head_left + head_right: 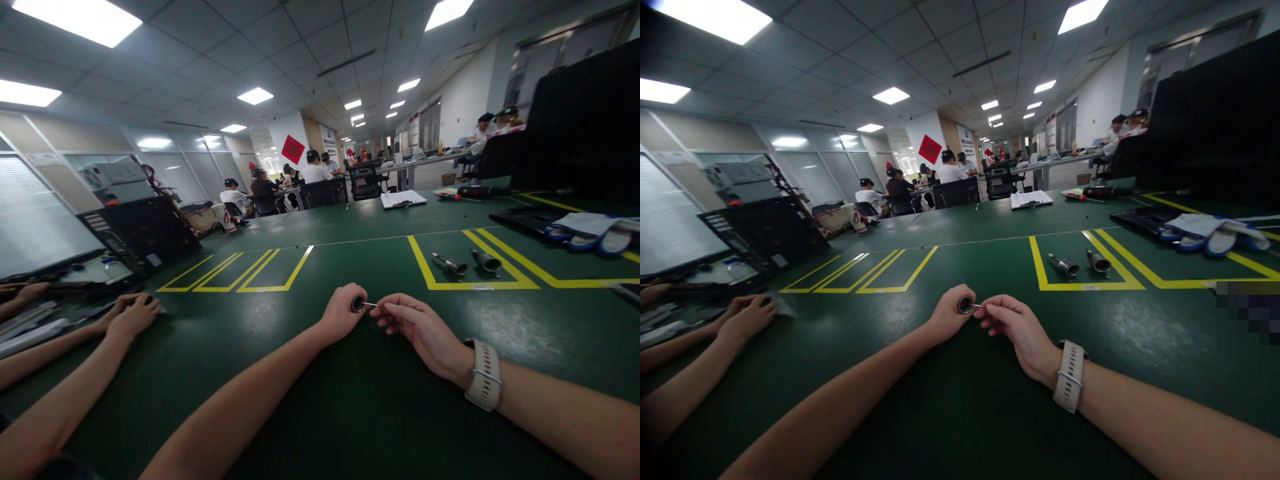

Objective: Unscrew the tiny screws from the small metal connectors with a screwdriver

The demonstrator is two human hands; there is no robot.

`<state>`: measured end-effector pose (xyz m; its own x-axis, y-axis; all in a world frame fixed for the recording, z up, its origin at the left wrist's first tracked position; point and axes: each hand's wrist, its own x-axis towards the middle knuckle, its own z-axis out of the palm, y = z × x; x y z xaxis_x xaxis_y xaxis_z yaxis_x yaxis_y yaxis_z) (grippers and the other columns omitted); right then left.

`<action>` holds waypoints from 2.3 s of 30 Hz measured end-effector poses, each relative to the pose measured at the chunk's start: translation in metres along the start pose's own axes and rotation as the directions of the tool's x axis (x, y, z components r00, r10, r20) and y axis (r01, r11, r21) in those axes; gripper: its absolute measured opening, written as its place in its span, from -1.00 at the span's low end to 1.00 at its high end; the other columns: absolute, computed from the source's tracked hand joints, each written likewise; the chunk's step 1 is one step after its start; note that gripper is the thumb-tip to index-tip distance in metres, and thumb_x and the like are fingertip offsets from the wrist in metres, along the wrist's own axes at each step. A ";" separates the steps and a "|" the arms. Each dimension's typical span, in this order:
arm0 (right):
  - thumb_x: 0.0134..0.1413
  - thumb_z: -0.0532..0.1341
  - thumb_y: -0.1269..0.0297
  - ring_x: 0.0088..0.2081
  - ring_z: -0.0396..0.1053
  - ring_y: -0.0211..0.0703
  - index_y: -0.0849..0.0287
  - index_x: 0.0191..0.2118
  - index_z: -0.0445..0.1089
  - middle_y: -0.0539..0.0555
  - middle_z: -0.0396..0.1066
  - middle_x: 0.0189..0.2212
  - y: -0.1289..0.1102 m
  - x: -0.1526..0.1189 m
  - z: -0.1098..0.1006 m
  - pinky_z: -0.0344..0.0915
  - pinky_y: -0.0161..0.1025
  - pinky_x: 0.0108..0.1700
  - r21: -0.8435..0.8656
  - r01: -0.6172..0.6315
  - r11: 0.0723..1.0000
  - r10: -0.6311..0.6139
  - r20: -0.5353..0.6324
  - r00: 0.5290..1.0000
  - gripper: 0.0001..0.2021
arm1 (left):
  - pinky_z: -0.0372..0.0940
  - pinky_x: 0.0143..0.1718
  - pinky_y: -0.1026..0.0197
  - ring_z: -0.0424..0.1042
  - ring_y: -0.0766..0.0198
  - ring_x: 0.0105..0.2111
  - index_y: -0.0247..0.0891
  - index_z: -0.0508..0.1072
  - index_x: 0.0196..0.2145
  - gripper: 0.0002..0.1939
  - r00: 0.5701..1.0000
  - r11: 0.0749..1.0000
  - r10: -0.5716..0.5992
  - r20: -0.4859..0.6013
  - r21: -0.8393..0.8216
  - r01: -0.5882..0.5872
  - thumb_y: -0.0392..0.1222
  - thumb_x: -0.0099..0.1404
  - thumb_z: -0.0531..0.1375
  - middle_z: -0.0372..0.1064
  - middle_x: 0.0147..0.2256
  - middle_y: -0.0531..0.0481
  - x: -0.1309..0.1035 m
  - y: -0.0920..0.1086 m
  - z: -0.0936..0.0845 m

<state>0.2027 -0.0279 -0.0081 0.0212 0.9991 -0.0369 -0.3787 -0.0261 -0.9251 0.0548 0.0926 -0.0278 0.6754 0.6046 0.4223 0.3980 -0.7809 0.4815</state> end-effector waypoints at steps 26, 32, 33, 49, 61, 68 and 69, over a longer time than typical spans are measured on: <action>-0.01 0.20 0.22 -0.30 0.32 -0.16 0.14 -0.34 0.41 0.05 0.43 -0.32 0.003 0.000 -0.001 0.19 -0.17 -0.24 0.010 0.006 1.000 -0.006 -0.007 1.000 -0.87 | 0.13 -0.39 0.27 0.21 0.34 -0.45 -0.28 0.29 -0.48 -0.89 0.999 0.997 -0.020 -0.042 -0.079 0.017 -0.24 0.08 0.19 0.21 -0.48 0.08 0.000 -0.001 0.001; 0.01 0.18 0.27 -0.29 0.33 -0.15 0.17 -0.36 0.41 0.07 0.44 -0.35 0.003 0.001 -0.002 0.19 -0.15 -0.21 -0.013 -0.008 1.000 0.008 0.022 1.000 -0.89 | 0.11 -0.43 0.31 0.17 0.37 -0.49 -0.29 0.27 -0.51 -0.87 1.000 0.985 0.008 0.001 -0.174 -0.007 -0.26 0.06 0.20 0.17 -0.52 0.11 0.000 0.000 0.000; 0.01 0.18 0.27 -0.29 0.33 -0.15 0.17 -0.36 0.41 0.07 0.45 -0.35 0.003 0.002 -0.003 0.19 -0.15 -0.21 -0.011 -0.006 1.000 0.007 0.025 1.000 -0.89 | 0.11 -0.45 0.32 0.17 0.38 -0.50 -0.29 0.27 -0.51 -0.86 1.000 0.976 0.000 0.006 -0.219 0.002 -0.25 0.05 0.20 0.16 -0.52 0.11 0.000 0.000 -0.001; 0.02 0.16 0.28 -0.32 0.32 -0.17 0.17 -0.37 0.40 0.06 0.45 -0.37 0.006 0.004 -0.006 0.18 -0.16 -0.23 0.039 -0.001 0.999 -0.001 0.030 1.000 -0.89 | 0.11 -0.46 0.33 0.16 0.41 -0.52 -0.31 0.27 -0.50 -0.81 0.998 0.926 -0.063 0.004 -0.372 0.060 -0.23 0.01 0.25 0.16 -0.53 0.13 0.001 -0.003 0.002; 0.02 0.16 0.28 -0.32 0.32 -0.17 0.17 -0.35 0.41 0.07 0.45 -0.36 0.008 0.005 -0.008 0.18 -0.17 -0.24 0.050 0.015 0.999 -0.017 0.042 0.999 -0.88 | 0.12 -0.43 0.31 0.18 0.39 -0.50 -0.30 0.28 -0.50 -0.79 0.998 0.941 -0.055 0.013 -0.333 0.056 -0.18 0.03 0.25 0.17 -0.53 0.13 0.001 -0.004 0.001; 0.02 0.16 0.26 -0.33 0.31 -0.18 0.15 -0.35 0.40 0.05 0.43 -0.35 0.007 0.005 -0.004 0.17 -0.18 -0.28 0.038 0.027 0.999 -0.027 -0.006 1.000 -0.88 | 0.12 -0.43 0.31 0.17 0.39 -0.50 -0.30 0.29 -0.50 -0.82 0.998 0.957 -0.060 -0.019 -0.284 0.052 -0.17 0.06 0.22 0.17 -0.53 0.12 0.001 -0.002 0.002; 0.02 0.17 0.26 -0.33 0.30 -0.18 0.16 -0.35 0.40 0.05 0.43 -0.34 0.007 0.004 -0.002 0.17 -0.18 -0.28 0.023 0.030 0.999 -0.030 -0.007 1.000 -0.88 | 0.12 -0.43 0.31 0.17 0.39 -0.50 -0.30 0.29 -0.50 -0.82 0.998 0.960 -0.055 -0.021 -0.275 0.048 -0.18 0.06 0.22 0.16 -0.53 0.12 0.001 -0.002 0.002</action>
<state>0.2024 -0.0239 -0.0153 0.0386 0.9992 -0.0118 -0.3994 0.0046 -0.9167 0.0556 0.0939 -0.0297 0.6392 0.6501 0.4108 0.2433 -0.6777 0.6939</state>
